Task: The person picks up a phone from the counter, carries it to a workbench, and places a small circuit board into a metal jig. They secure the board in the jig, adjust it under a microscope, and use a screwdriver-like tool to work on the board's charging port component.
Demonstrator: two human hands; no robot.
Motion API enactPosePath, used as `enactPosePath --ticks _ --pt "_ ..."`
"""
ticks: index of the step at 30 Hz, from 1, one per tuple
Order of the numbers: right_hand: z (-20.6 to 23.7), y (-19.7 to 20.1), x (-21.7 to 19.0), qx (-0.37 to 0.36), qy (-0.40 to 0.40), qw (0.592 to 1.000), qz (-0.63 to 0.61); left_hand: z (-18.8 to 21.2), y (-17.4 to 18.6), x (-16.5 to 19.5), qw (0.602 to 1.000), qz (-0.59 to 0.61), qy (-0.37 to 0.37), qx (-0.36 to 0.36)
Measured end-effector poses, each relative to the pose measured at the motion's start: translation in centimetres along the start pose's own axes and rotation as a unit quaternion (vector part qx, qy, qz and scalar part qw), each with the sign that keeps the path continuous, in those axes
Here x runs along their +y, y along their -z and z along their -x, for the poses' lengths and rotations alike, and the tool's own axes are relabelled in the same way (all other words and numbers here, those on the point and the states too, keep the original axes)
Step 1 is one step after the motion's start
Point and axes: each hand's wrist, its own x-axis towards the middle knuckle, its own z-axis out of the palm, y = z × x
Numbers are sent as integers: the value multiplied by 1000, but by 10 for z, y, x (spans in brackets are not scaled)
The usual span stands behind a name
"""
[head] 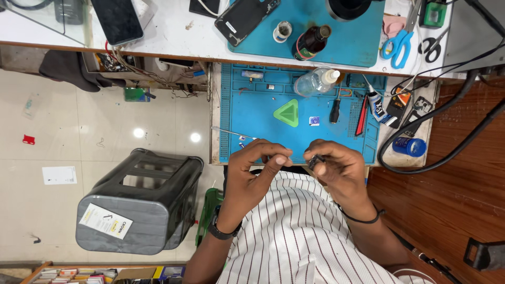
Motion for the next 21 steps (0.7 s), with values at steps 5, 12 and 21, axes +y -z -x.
enactPosePath --ticks 5,12,21 --pt "6 -1 -8 15 -1 1000 0 4 1 0 1000 7 -9 0" --pt "12 6 -15 18 39 999 26 10 5 0 999 33 6 -5" --pt "19 16 -18 34 47 998 18 16 10 8 998 68 14 14"
